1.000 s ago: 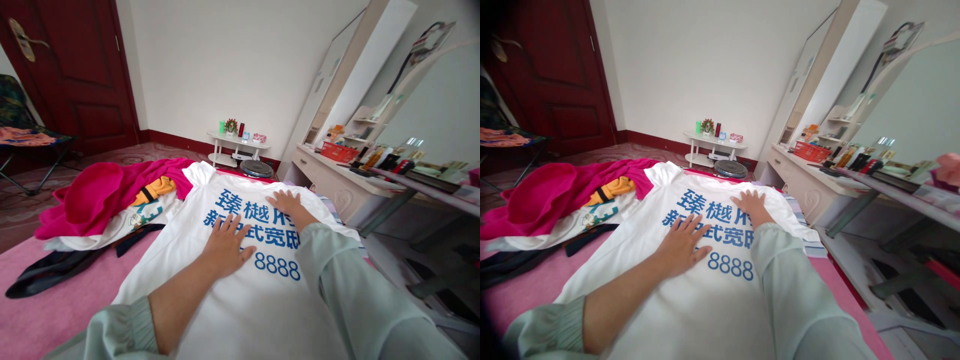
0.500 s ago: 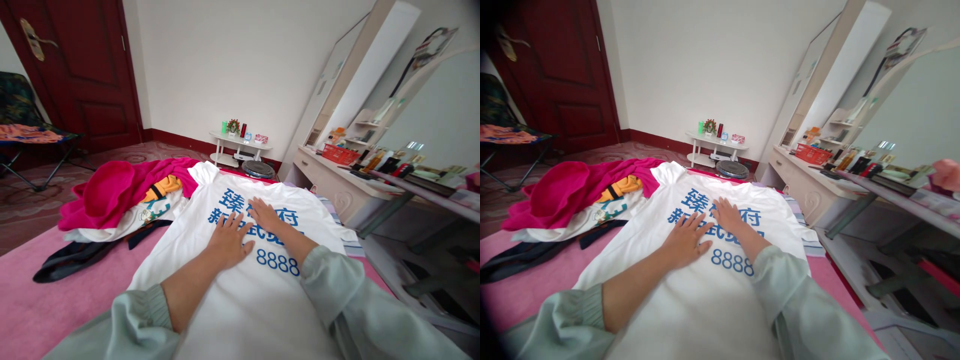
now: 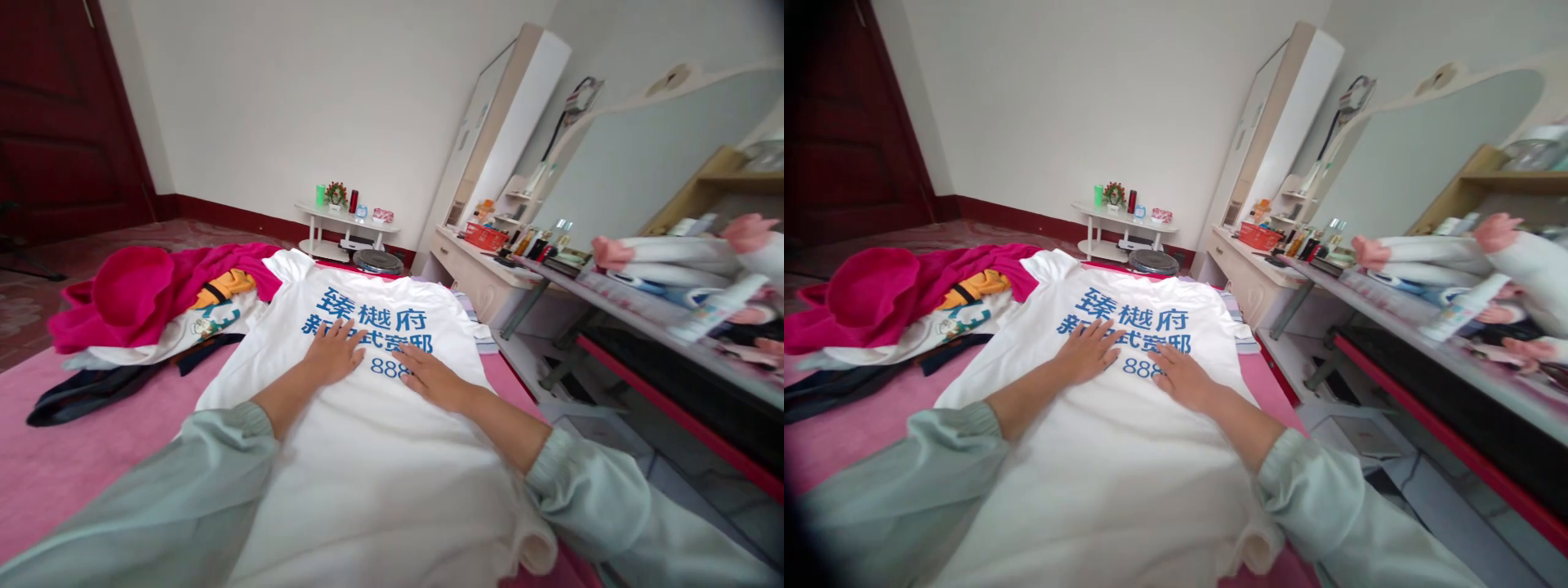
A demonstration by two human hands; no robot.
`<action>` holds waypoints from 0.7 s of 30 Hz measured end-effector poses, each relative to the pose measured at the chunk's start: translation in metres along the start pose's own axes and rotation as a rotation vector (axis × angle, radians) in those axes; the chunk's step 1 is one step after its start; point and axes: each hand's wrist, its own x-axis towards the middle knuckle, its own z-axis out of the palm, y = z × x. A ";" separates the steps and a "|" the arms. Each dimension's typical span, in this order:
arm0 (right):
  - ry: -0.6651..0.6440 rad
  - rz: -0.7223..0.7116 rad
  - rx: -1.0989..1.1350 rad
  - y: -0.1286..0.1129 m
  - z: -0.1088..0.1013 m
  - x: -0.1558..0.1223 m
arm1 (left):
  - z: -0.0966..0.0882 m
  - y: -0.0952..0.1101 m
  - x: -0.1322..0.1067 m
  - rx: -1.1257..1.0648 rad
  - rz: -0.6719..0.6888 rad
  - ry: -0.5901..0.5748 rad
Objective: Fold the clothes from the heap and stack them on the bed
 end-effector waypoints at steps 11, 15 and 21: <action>0.001 0.085 0.281 -0.010 -0.014 -0.143 | -0.016 -0.005 -0.042 -0.010 0.078 -0.158; 0.193 0.082 0.308 -0.018 -0.015 -0.172 | -0.030 -0.013 -0.074 -0.040 0.132 -0.191; 0.252 -0.052 0.182 -0.027 -0.020 -0.232 | -0.052 -0.034 -0.132 -0.055 0.208 -0.241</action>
